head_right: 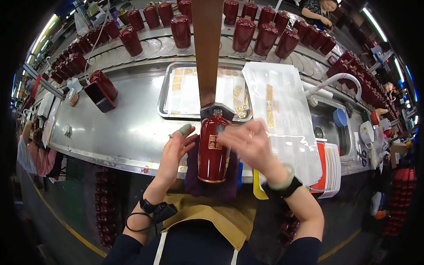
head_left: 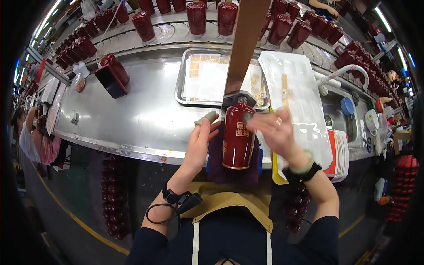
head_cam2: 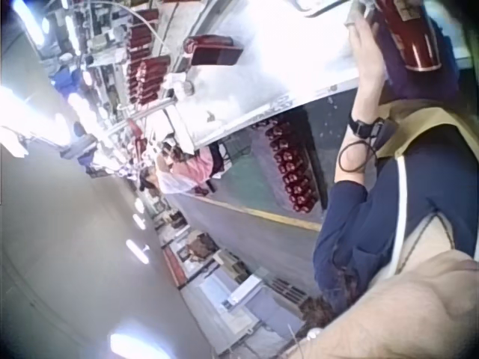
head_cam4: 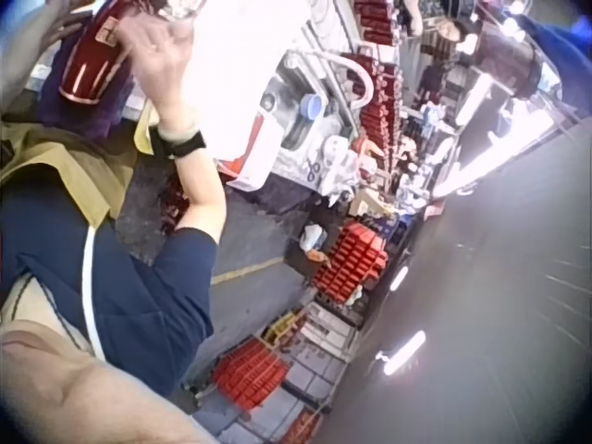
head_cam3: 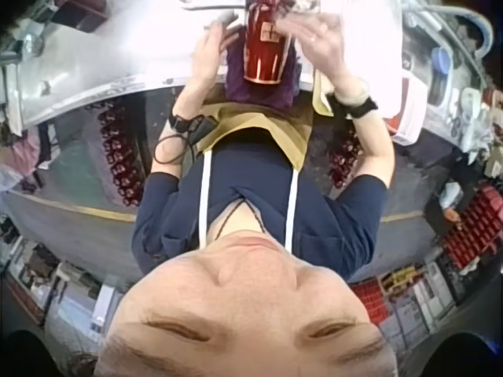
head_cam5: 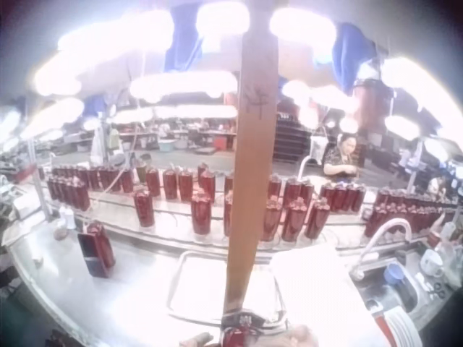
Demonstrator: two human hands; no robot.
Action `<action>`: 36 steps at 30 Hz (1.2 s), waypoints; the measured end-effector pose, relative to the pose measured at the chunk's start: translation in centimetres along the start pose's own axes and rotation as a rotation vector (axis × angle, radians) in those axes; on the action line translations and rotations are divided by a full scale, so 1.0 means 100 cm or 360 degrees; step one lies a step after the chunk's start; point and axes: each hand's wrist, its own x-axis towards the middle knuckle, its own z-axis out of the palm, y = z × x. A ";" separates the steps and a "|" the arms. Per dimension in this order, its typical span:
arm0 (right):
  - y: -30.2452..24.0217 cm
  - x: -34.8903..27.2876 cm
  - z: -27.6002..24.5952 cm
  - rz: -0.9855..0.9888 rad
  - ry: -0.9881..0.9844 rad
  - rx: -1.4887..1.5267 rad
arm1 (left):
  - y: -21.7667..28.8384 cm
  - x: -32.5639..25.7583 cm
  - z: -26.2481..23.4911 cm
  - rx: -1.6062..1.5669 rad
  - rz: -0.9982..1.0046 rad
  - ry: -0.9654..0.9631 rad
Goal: Applying decorative labels and seals to red ceramic liquor bottles at a factory workstation.
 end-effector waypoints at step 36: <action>0.026 0.038 -0.004 0.0671 0.0302 0.0185 | 0.005 0.005 0.018 0.0128 -0.0142 -0.0079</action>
